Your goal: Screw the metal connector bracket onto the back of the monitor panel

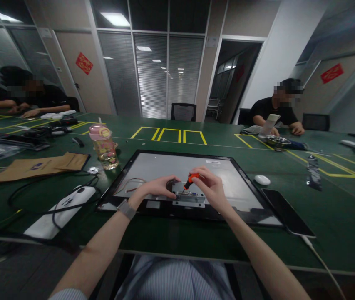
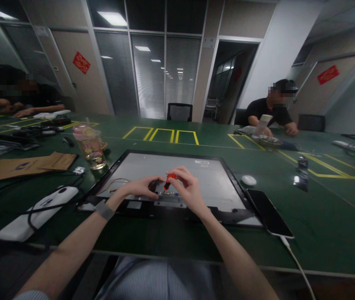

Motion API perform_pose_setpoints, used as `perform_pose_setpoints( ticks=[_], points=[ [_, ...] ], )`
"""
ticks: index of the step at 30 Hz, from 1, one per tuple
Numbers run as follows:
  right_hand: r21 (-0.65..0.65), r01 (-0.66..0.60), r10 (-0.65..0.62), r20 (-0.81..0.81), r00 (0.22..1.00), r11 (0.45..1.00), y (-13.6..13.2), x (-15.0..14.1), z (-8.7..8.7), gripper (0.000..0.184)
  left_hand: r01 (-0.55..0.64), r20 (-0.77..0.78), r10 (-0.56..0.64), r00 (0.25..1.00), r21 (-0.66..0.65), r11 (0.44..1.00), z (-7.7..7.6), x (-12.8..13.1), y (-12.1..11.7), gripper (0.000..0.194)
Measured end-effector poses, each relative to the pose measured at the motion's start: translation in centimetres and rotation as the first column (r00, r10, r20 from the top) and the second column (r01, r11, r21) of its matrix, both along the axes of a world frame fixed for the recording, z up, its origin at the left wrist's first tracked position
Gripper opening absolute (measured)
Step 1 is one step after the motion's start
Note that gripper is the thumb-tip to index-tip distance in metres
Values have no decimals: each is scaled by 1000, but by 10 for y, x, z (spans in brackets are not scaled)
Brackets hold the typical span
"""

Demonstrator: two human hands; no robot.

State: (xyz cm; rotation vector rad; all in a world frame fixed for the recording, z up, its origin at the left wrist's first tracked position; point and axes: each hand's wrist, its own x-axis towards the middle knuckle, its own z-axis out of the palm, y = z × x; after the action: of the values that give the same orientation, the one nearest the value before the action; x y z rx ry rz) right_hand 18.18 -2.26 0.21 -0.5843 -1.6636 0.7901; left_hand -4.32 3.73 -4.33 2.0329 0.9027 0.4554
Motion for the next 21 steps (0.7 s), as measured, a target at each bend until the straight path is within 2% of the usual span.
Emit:
perform_pose_setpoints(
  ticks=[8, 11, 15, 21],
  points=[
    [-12, 3, -3, -69, 998, 1000, 1, -1, 0, 4, -3, -11, 3, 1000, 17, 1000, 1, 0, 0, 63],
    [-4, -8, 8, -37, 999, 1000, 1, 2, 1, 10, 9, -24, -8, 1000, 24, 1000, 2, 0, 0, 63],
    [-58, -74, 74, 6, 997, 996, 1, 5, 3, 24, 0, -35, 1, 999, 41, 999, 2, -1, 0, 65],
    [-63, -120, 120, -7, 993, 991, 5, 6, 0, 17, -9, -28, 9, 1000, -3, 1000, 2, 0, -1, 65]
  ],
)
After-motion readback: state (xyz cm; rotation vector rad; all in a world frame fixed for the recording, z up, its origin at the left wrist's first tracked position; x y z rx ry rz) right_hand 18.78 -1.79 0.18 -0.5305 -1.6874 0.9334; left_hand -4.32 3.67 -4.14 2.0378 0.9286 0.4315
